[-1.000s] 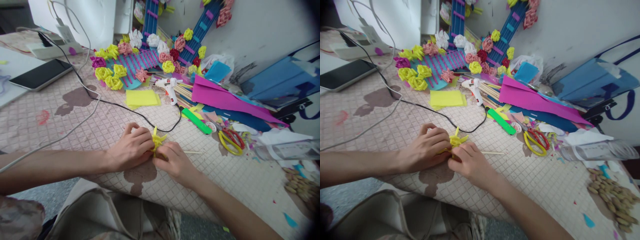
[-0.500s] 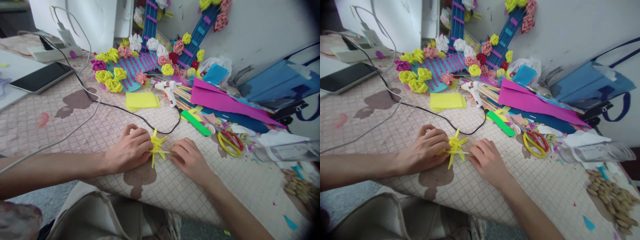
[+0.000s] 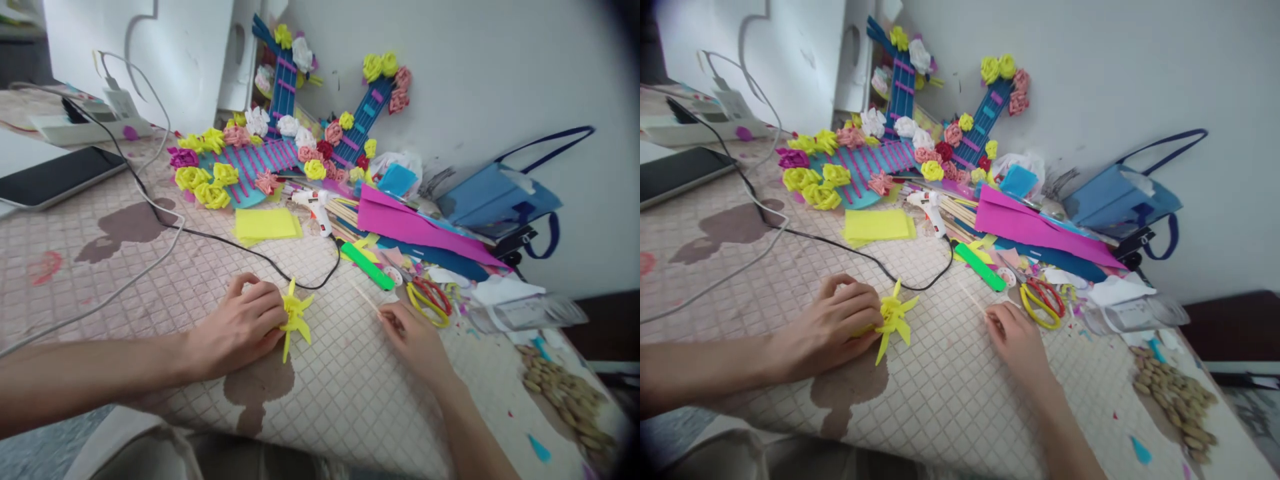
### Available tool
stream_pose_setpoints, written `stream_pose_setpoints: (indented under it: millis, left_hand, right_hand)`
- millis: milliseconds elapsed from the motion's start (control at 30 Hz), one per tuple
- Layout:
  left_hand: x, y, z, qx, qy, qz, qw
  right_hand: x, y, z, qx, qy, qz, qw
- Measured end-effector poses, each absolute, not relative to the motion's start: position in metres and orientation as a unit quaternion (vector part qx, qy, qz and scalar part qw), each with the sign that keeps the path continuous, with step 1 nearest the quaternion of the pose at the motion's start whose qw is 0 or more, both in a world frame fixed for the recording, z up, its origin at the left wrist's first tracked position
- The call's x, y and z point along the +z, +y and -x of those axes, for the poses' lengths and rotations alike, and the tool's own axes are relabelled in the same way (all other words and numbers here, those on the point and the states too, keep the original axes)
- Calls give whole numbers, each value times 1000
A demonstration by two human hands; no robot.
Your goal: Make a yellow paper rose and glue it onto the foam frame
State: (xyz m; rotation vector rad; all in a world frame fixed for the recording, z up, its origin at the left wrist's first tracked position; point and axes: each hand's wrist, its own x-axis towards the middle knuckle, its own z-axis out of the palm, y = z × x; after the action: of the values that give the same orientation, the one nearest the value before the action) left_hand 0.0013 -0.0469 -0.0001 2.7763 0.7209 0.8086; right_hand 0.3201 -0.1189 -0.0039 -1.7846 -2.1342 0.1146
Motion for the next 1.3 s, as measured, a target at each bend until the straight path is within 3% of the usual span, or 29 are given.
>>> stream_pose_setpoints:
  millis: [300,533,767,1033,1300]
  left_hand:
    - [-6,-48,0,282,242,-923,99]
    - [-5,-48,1,274,229,-928,108]
    - [-8,-48,1,269,233,-929,105]
    - [-7,-48,1,277,231,-927,103]
    - [-3,-47,3,248,225,-937,103]
  right_hand:
    - [-25,-91,-330,-86,-719,662,193]
    - [-19,-58,-310,-131,-740,608,259]
    - [-4,15,-284,-56,-735,592,326]
    - [-7,112,-247,54,-752,591,285]
    - [5,101,-242,89,-704,615,345]
